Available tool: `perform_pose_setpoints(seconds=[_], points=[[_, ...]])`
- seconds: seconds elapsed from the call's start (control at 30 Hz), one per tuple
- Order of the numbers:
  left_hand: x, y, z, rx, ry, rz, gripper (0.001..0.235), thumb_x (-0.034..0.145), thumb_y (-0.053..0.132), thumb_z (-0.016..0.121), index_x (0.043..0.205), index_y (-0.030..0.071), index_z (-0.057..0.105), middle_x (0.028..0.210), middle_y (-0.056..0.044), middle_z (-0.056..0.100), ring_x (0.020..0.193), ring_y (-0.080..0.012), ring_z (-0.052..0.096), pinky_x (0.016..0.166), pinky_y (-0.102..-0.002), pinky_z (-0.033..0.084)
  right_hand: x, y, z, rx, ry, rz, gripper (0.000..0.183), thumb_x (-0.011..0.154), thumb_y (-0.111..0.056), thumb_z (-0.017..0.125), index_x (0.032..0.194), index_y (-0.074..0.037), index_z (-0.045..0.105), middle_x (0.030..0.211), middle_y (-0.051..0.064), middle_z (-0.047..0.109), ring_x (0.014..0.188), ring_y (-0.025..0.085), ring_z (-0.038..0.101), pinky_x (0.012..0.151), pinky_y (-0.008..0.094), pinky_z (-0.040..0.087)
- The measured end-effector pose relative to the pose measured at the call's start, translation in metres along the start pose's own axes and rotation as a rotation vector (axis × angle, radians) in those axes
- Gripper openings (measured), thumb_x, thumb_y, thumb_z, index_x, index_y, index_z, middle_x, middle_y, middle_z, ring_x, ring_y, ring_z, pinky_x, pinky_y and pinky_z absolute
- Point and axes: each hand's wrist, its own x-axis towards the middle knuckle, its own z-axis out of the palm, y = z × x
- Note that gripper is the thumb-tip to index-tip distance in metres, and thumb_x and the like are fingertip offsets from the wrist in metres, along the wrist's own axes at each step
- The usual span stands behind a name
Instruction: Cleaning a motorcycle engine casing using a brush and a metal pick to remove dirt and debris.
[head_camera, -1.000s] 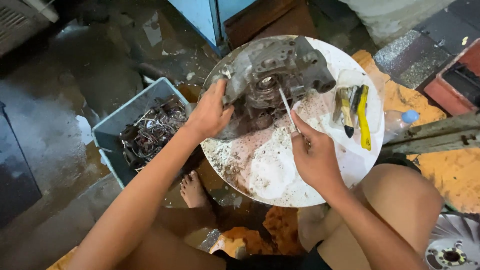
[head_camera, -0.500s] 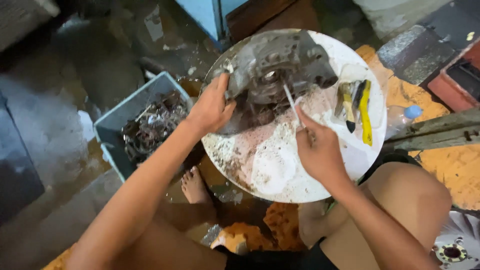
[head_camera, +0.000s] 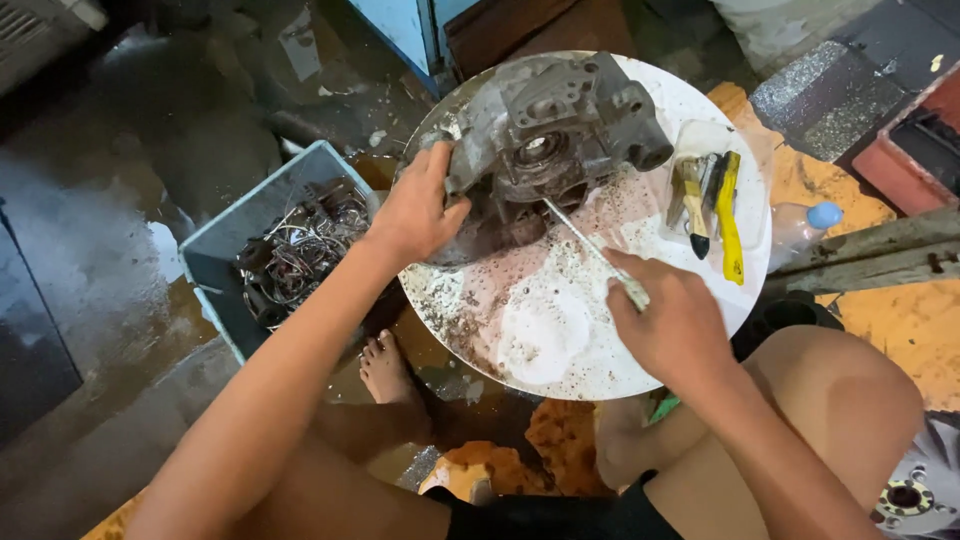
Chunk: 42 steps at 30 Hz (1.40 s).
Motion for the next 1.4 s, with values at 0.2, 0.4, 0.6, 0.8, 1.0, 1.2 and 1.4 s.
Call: perform_pose_setpoints(seconds=[0.2,0.4,0.6,0.8,1.0,1.2,1.4], points=[[-0.001,0.008,-0.007,-0.030,0.005,-0.045,0.051,0.097,0.027,0.058,0.138,0.010,0.033,0.115,-0.022,0.052,0.099,-0.0446,0.062,0.085,-0.056,0.055,0.001,0.041,-0.010,-0.394,0.114,-0.033,0.038,0.096,-0.018,0.060,0.131,-0.017,0.075,0.093,0.026,0.075,0.089,0.052,0.071,0.074,0.061,0.057],[-0.002,0.011,-0.008,-0.039,0.007,-0.063,0.050,0.096,0.027,0.059,0.135,0.011,0.034,0.115,-0.022,0.052,0.101,-0.0483,0.061,0.088,-0.059,0.055,0.000,0.051,-0.012,-0.162,0.172,-0.082,0.037,0.095,-0.003,0.060,0.128,-0.002,0.077,0.085,0.034,0.071,0.066,0.042,0.070,0.060,0.044,0.055],[-0.001,0.011,-0.007,-0.054,0.043,-0.045,0.050,0.095,0.024,0.062,0.135,0.011,0.034,0.111,-0.023,0.050,0.098,-0.0515,0.061,0.084,-0.061,0.055,0.007,0.060,-0.010,-0.114,0.194,-0.149,0.034,0.097,0.001,0.060,0.127,0.004,0.075,0.080,0.034,0.070,0.053,0.032,0.063,0.051,0.040,0.050],[-0.001,0.015,-0.008,-0.046,0.033,-0.051,0.047,0.097,0.022,0.059,0.135,0.010,0.035,0.111,-0.023,0.050,0.099,-0.0504,0.061,0.085,-0.060,0.055,0.000,0.056,-0.013,-0.103,0.192,-0.161,0.034,0.094,0.001,0.061,0.124,0.003,0.076,0.079,0.032,0.071,0.058,0.031,0.066,0.055,0.040,0.051],[-0.004,0.014,-0.010,-0.092,0.048,-0.051,0.044,0.096,0.027,0.056,0.131,0.010,0.036,0.108,-0.023,0.051,0.096,-0.0512,0.061,0.083,-0.060,0.055,-0.009,0.027,-0.005,-0.118,0.135,-0.213,0.032,0.094,-0.001,0.061,0.122,0.003,0.077,0.084,0.032,0.072,0.070,0.040,0.070,0.061,0.045,0.054],[-0.005,0.012,-0.012,-0.062,0.051,0.014,0.072,0.088,0.039,0.065,0.144,0.008,0.032,0.113,-0.026,0.054,0.103,-0.0534,0.062,0.091,-0.061,0.053,-0.002,0.038,-0.003,-0.175,0.116,-0.246,0.032,0.093,-0.005,0.062,0.121,0.000,0.078,0.086,0.033,0.072,0.084,0.053,0.070,0.068,0.053,0.055],[-0.007,0.006,-0.018,-0.072,-0.044,0.099,0.090,0.092,0.045,0.063,0.155,-0.005,0.021,0.143,-0.034,0.047,0.125,-0.0461,0.051,0.098,-0.060,0.046,0.000,0.057,-0.010,-0.243,0.074,-0.174,0.040,0.097,-0.023,0.059,0.132,-0.010,0.072,0.110,0.014,0.078,0.032,0.023,0.037,0.049,0.043,0.046]])
